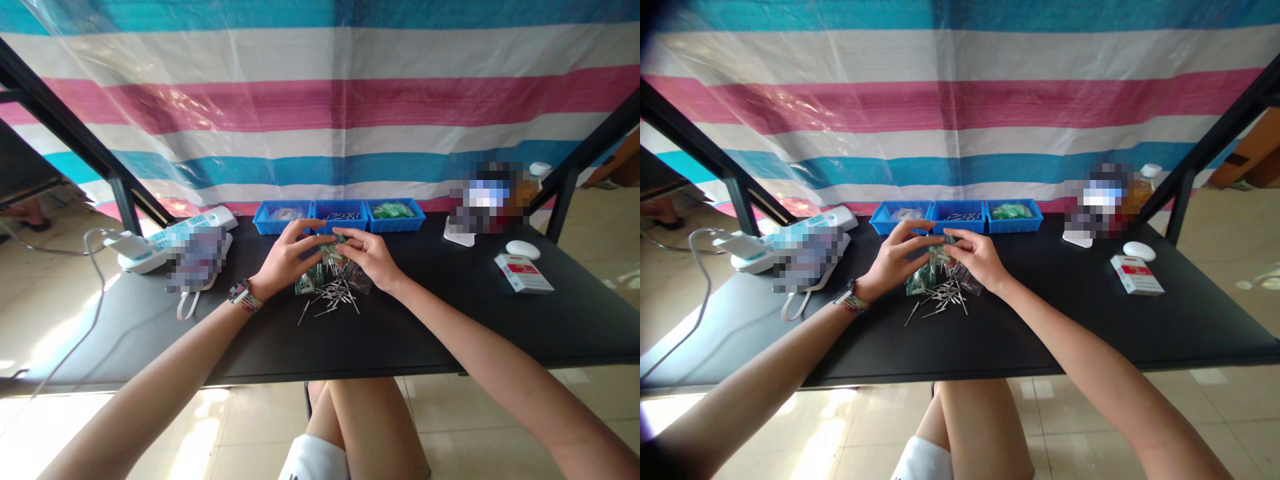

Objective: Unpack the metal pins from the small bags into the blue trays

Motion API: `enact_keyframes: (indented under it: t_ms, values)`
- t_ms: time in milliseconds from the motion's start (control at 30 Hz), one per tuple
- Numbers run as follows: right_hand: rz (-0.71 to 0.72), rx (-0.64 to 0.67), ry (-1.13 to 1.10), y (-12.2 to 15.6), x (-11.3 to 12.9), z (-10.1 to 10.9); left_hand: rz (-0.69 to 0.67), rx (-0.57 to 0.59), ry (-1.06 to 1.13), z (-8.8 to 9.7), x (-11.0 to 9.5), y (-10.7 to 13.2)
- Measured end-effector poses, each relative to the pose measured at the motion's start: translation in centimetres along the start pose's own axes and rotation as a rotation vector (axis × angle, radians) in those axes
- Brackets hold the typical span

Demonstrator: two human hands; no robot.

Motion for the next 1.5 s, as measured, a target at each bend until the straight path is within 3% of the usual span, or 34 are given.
enact_keyframes:
  t_ms: [100, 300, 500, 567, 667, 800, 867, 933, 1033, 1100, 1200, 1500]
  values:
    - [0.004, 0.046, 0.013, 0.6, 0.6, -0.2, 0.04, -0.019, 0.04, 0.0, 0.1, -0.2]
    - [0.24, -0.039, 0.269, 0.8, 1.1, 0.0, 0.202, -0.046, 0.125, -0.3, 0.5, -0.4]
    - [-0.008, 0.055, -0.007, 0.5, 0.1, -0.4, 0.24, 0.05, 0.236, -0.5, 0.1, -0.3]
    - [-0.03, 0.017, -0.083, 0.1, 0.3, 0.0, 0.268, 0.08, 0.279, -0.4, 0.1, -0.2]
    - [0.043, -0.153, -0.131, -1.2, 1.0, 2.1, 0.329, 0.094, 0.318, -0.1, 0.4, -0.2]
    - [0.296, -0.527, 0.134, -3.4, 2.1, 7.8, 0.353, 0.081, 0.308, 0.0, 0.8, -0.2]
    - [0.413, -0.696, 0.409, -4.0, 2.5, 10.6, 0.354, 0.086, 0.304, -0.1, 0.8, -0.2]
    - [0.473, -0.767, 0.781, -4.1, 2.6, 12.4, 0.354, 0.094, 0.299, -0.2, 0.8, -0.1]
    - [0.5, -0.706, 1.213, -3.8, 2.2, 13.0, 0.347, 0.107, 0.289, -0.3, 0.8, 0.0]
    - [0.516, -0.62, 1.349, -3.7, 1.8, 12.5, 0.346, 0.115, 0.281, -0.3, 0.9, 0.0]
    - [0.507, -0.565, 1.441, -3.8, 1.2, 11.8, 0.35, 0.115, 0.275, -0.2, 1.0, 0.1]
    - [0.361, -0.625, 1.563, -4.2, -0.1, 12.3, 0.354, 0.107, 0.265, -0.2, 0.9, -0.1]
Point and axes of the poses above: each hand's wrist, its own y-axis away from the middle knuckle, its own z-axis out of the back of the hand, x = y × z, the point moved 2 cm from there along -y, towards the middle knuckle, and after that the axes turned 6 degrees about -x, right-handed, at the moved point
